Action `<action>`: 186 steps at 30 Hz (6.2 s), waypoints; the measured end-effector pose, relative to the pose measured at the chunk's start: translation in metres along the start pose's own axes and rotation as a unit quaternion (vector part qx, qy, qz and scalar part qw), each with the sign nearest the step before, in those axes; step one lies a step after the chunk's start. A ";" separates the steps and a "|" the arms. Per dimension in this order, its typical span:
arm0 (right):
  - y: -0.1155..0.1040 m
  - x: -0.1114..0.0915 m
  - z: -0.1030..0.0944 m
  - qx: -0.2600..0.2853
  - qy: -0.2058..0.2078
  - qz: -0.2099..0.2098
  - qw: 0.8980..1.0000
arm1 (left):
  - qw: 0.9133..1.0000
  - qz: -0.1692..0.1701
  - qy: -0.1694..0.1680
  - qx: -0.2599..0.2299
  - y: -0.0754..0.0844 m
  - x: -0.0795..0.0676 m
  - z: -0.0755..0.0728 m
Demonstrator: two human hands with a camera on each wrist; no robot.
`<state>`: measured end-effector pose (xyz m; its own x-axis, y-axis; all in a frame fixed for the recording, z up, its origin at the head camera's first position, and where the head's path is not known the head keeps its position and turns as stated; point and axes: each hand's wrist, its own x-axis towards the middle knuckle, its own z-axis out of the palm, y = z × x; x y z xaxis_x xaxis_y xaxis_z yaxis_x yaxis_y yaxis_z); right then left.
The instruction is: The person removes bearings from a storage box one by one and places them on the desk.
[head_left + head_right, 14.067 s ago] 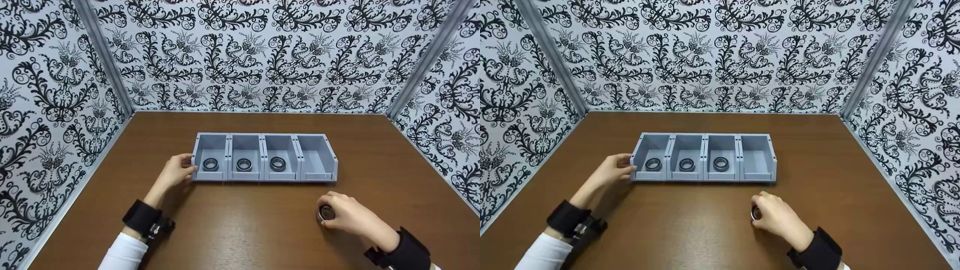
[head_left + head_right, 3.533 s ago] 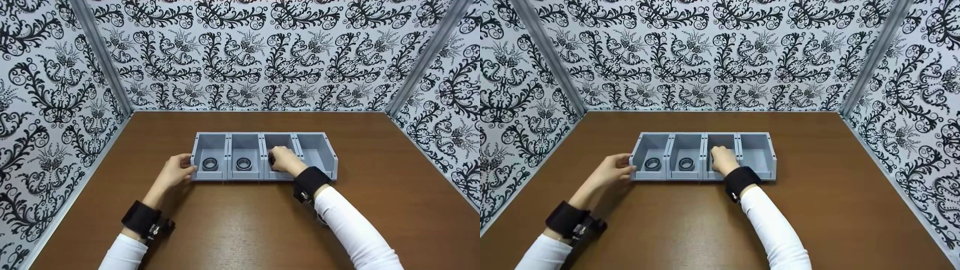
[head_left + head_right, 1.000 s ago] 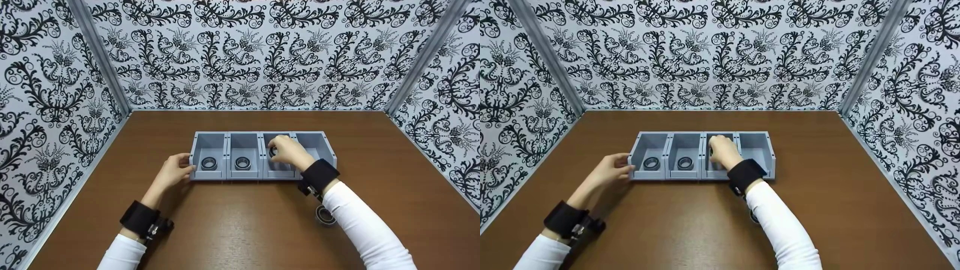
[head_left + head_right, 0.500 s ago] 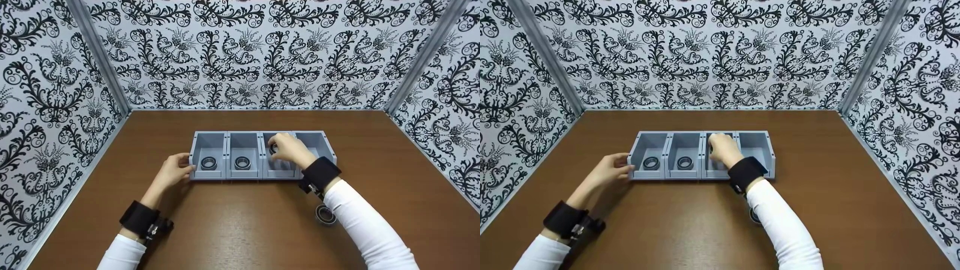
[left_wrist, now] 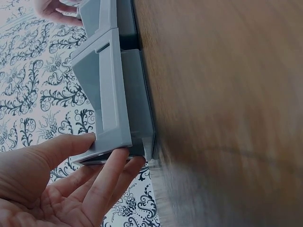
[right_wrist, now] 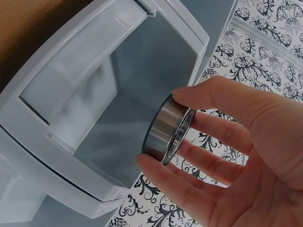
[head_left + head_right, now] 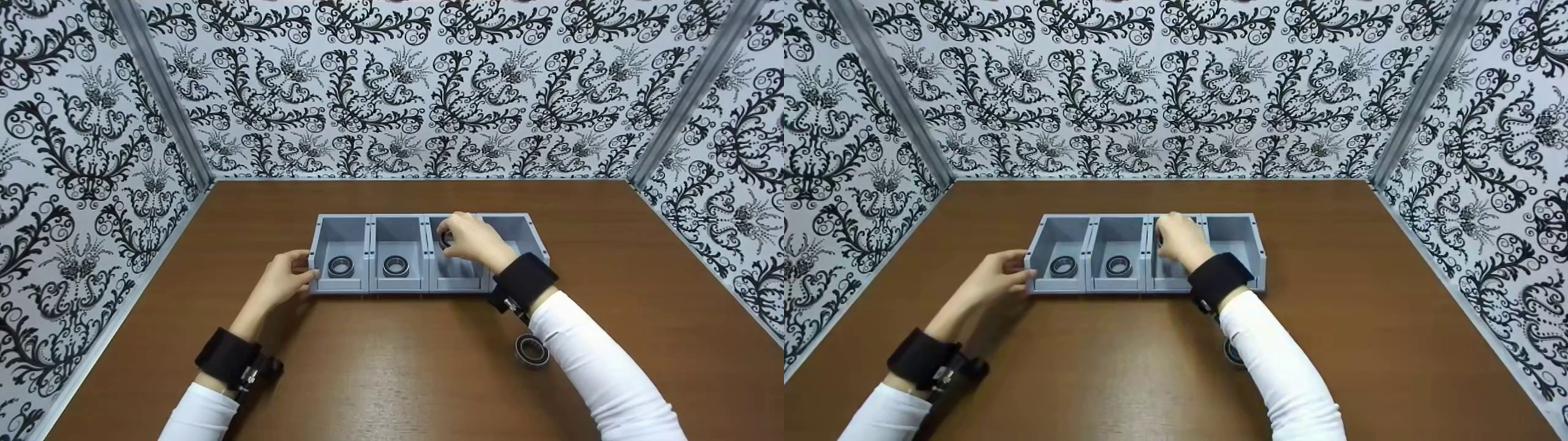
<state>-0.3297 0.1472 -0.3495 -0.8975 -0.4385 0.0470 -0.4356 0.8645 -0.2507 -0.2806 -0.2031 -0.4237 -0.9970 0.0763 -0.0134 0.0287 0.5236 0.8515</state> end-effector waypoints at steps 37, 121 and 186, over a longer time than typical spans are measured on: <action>-0.006 -0.005 -0.009 -0.010 -0.002 -0.024 1.000 | 1.000 -0.002 -0.003 0.006 -0.001 0.001 -0.001; -0.020 -0.082 -0.016 -0.022 0.056 -0.092 0.994 | 1.000 0.008 0.002 0.007 0.000 0.000 0.000; -0.027 -0.125 0.014 -0.042 0.053 -0.125 0.990 | 1.000 -0.002 0.004 0.001 0.000 0.000 0.001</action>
<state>-0.2044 0.1755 -0.3619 -0.7613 -0.6171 0.1990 -0.6452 0.7515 -0.1378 -0.2802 -0.2023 -0.4241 -0.9977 0.0669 -0.0121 0.0249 0.5254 0.8505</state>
